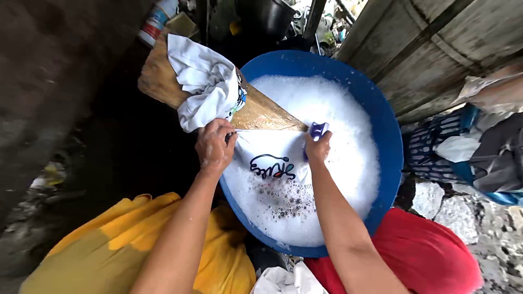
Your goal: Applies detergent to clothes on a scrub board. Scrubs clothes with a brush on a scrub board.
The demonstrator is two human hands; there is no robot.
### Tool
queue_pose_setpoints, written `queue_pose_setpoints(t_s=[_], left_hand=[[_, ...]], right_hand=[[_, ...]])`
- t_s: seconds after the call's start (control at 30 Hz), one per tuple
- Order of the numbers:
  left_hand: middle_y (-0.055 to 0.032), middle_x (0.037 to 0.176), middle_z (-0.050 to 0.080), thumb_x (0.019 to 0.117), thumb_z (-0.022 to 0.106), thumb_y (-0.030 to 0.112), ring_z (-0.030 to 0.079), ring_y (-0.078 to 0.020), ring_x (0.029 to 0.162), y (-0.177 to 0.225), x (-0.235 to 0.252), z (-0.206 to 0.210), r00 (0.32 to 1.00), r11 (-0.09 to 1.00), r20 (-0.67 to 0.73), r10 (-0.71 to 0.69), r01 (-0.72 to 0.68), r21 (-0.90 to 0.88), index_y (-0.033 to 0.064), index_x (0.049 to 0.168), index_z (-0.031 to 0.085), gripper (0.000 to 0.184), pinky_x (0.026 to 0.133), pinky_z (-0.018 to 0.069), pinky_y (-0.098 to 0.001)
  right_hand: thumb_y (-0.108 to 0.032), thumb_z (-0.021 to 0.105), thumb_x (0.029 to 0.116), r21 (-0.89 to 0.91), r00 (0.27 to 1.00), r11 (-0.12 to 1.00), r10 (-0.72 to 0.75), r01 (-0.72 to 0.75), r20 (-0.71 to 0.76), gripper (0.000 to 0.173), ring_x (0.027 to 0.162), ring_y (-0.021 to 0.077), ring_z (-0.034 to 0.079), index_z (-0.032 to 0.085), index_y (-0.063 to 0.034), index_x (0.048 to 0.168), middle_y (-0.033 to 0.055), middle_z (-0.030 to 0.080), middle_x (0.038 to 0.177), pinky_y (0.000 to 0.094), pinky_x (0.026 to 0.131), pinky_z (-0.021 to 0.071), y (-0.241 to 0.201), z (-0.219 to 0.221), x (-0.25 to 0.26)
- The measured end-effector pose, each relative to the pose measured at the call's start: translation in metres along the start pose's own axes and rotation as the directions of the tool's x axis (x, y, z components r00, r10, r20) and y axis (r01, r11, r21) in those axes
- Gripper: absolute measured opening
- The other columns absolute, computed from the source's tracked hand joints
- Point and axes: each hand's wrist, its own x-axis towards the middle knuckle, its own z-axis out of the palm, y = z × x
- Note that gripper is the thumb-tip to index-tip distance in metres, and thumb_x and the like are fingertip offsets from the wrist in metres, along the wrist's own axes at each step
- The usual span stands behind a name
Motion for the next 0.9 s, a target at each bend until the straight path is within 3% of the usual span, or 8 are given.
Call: queue_pose_setpoints(t_s=[0.07, 0.17, 0.23, 0.4, 0.5, 0.63, 0.8, 0.9], left_hand=[[-0.0231, 0.129, 0.064, 0.0977, 0.066, 0.014, 0.056, -0.0469, 0.124, 0.002, 0.001, 0.000, 1.000, 1.000, 0.004, -0.002, 0.002, 0.010, -0.0019, 0.108, 0.074, 0.021, 0.102, 0.0420, -0.0630], [-0.0243, 0.129, 0.064, 0.0971, 0.063, 0.009, 0.056, -0.0466, 0.124, 0.002, -0.001, -0.001, 1.000, 1.000, 0.016, -0.017, 0.017, 0.023, -0.0028, 0.109, 0.073, 0.020, 0.103, 0.0410, -0.0629], [-0.0246, 0.128, 0.065, 0.0973, 0.063, 0.009, 0.057, -0.0457, 0.124, 0.000, -0.002, -0.001, 1.000, 1.000, 0.013, 0.002, -0.002, 0.015, -0.0034, 0.108, 0.073, 0.020, 0.104, 0.0406, -0.0622], [-0.0222, 0.129, 0.064, 0.0979, 0.064, 0.014, 0.056, -0.0454, 0.125, 0.000, 0.001, 0.000, 1.000, 1.000, -0.002, -0.003, 0.003, 0.008, -0.0017, 0.108, 0.074, 0.021, 0.103, 0.0413, -0.0622], [-0.0236, 0.129, 0.064, 0.0980, 0.064, 0.012, 0.055, -0.0459, 0.126, 0.004, 0.002, -0.003, 1.000, 1.000, 0.023, -0.009, 0.009, -0.001, -0.0031, 0.110, 0.073, 0.021, 0.104, 0.0413, -0.0625], [-0.0261, 0.128, 0.064, 0.0966, 0.061, 0.006, 0.057, -0.0462, 0.124, 0.004, -0.002, -0.005, 1.000, 1.000, 0.030, -0.007, 0.007, 0.010, -0.0056, 0.110, 0.072, 0.020, 0.104, 0.0407, -0.0633], [-0.0237, 0.128, 0.064, 0.0979, 0.064, 0.012, 0.056, -0.0458, 0.124, 0.001, -0.001, 0.000, 1.000, 1.000, 0.002, 0.001, -0.001, 0.003, -0.0029, 0.107, 0.073, 0.020, 0.102, 0.0416, -0.0621], [-0.0233, 0.130, 0.063, 0.0984, 0.064, 0.013, 0.055, -0.0465, 0.125, 0.003, 0.000, -0.001, 1.000, 1.000, 0.014, -0.009, 0.009, 0.014, -0.0024, 0.108, 0.073, 0.021, 0.102, 0.0415, -0.0630]], right_hand=[[-0.032, 0.072, 0.0953, 0.016, 0.999, 0.999, -0.048, 0.048, 0.000, 0.069, 0.111, 0.0492, 0.066, 0.044, 0.0039, 0.147, 0.0315, 0.066, 0.123, 0.0666, 0.092, 0.0519, -0.029, 0.018, -0.022], [-0.029, 0.075, 0.0921, 0.043, 0.927, 0.944, -0.330, 0.328, 0.181, 0.063, 0.109, 0.0441, 0.068, 0.052, 0.0045, 0.140, 0.0286, 0.067, 0.122, 0.0606, 0.089, 0.0547, -0.087, 0.055, -0.092], [-0.033, 0.075, 0.0928, 0.013, 0.890, 0.924, -0.373, 0.383, 0.261, 0.065, 0.110, 0.0446, 0.067, 0.052, 0.0035, 0.142, 0.0291, 0.066, 0.124, 0.0614, 0.089, 0.0545, -0.083, 0.045, -0.088], [-0.032, 0.073, 0.0947, -0.008, 0.999, 1.000, 0.020, -0.020, -0.029, 0.071, 0.116, 0.0496, 0.063, 0.041, 0.0026, 0.148, 0.0324, 0.062, 0.128, 0.0665, 0.096, 0.0494, 0.004, 0.000, 0.003], [-0.032, 0.073, 0.0946, 0.004, 0.996, 0.996, -0.093, 0.093, 0.014, 0.069, 0.108, 0.0478, 0.068, 0.045, 0.0046, 0.145, 0.0308, 0.067, 0.121, 0.0653, 0.090, 0.0533, -0.041, 0.027, -0.032], [-0.032, 0.075, 0.0928, 0.039, 0.888, 0.925, -0.374, 0.378, 0.269, 0.063, 0.110, 0.0435, 0.067, 0.053, 0.0010, 0.142, 0.0273, 0.067, 0.123, 0.0600, 0.089, 0.0548, -0.093, 0.051, -0.097], [-0.030, 0.073, 0.0947, -0.010, 0.999, 0.999, -0.038, 0.038, 0.000, 0.070, 0.115, 0.0491, 0.064, 0.043, 0.0045, 0.147, 0.0323, 0.063, 0.127, 0.0661, 0.096, 0.0505, -0.002, 0.002, -0.004], [-0.033, 0.071, 0.0961, -0.003, 1.000, 1.000, -0.021, 0.021, 0.016, 0.072, 0.112, 0.0497, 0.065, 0.040, 0.0028, 0.150, 0.0319, 0.065, 0.125, 0.0668, 0.093, 0.0515, -0.030, 0.017, -0.020]])
